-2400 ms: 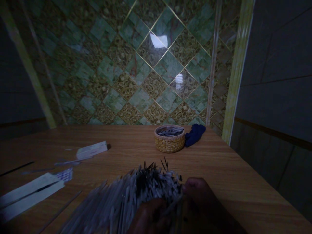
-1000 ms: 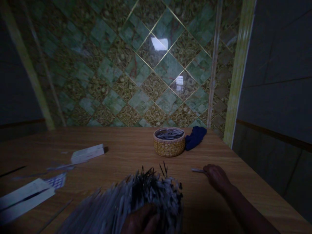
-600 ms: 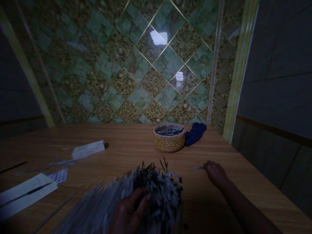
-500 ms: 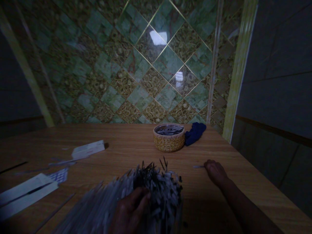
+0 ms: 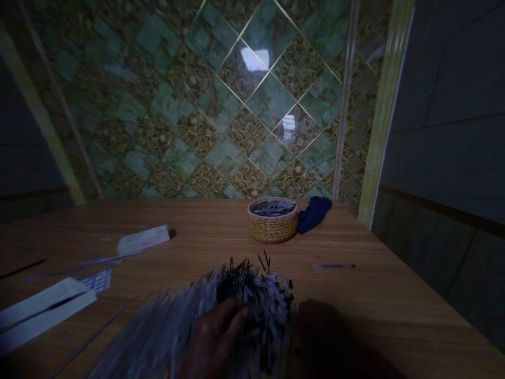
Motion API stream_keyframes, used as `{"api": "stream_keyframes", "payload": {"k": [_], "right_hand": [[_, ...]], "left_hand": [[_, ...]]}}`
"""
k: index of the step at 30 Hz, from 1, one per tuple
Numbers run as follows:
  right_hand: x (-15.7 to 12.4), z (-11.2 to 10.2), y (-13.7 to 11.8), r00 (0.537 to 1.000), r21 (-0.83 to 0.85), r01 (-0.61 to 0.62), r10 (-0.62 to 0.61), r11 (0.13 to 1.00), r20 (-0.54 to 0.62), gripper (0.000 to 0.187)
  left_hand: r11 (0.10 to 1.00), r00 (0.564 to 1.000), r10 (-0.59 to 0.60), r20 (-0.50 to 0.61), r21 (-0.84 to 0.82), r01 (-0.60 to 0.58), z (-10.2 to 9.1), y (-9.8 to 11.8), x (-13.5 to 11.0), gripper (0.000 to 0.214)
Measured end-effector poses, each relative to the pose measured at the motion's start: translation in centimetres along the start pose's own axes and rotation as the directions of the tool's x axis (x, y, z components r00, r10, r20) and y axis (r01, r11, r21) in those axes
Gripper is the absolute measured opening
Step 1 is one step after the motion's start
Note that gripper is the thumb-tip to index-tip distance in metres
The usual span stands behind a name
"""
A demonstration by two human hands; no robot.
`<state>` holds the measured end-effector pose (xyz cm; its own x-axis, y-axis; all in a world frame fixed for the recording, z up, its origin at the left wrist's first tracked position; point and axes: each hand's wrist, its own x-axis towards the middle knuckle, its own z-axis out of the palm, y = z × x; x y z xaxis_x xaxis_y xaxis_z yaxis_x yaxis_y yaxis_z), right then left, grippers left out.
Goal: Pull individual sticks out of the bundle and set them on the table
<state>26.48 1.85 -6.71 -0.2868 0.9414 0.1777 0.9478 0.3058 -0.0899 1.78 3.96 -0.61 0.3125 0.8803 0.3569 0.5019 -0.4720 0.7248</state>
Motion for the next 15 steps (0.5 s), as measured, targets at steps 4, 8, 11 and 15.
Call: {"api": "stream_keyframes", "payload": {"k": [4,8,11,15], "right_hand": [[-1.4,-0.5,-2.7,0.997,0.052,0.083,-0.083,0.995,0.003,0.019],[-1.7,-1.7,-5.0,0.982,0.081,0.187,-0.188,0.979,0.0,0.024],[-1.4,-2.6,-6.1,0.968,0.093,0.249,-0.25,0.964,-0.004,0.024],[-0.6,-3.8,-6.0,0.954,0.106,0.301,-0.301,0.948,-0.018,0.023]], "left_hand": [[1.0,1.0,0.026,0.008,0.015,-0.026,0.2,-0.2,0.0,0.025],[0.999,0.999,0.028,0.039,0.013,-0.029,0.1,-0.1,0.0,0.026],[1.0,0.999,0.029,0.039,0.011,-0.029,0.1,-0.1,0.1,0.025],[0.999,0.998,0.036,0.054,-0.007,-0.036,0.4,-0.3,0.1,0.025]]}}
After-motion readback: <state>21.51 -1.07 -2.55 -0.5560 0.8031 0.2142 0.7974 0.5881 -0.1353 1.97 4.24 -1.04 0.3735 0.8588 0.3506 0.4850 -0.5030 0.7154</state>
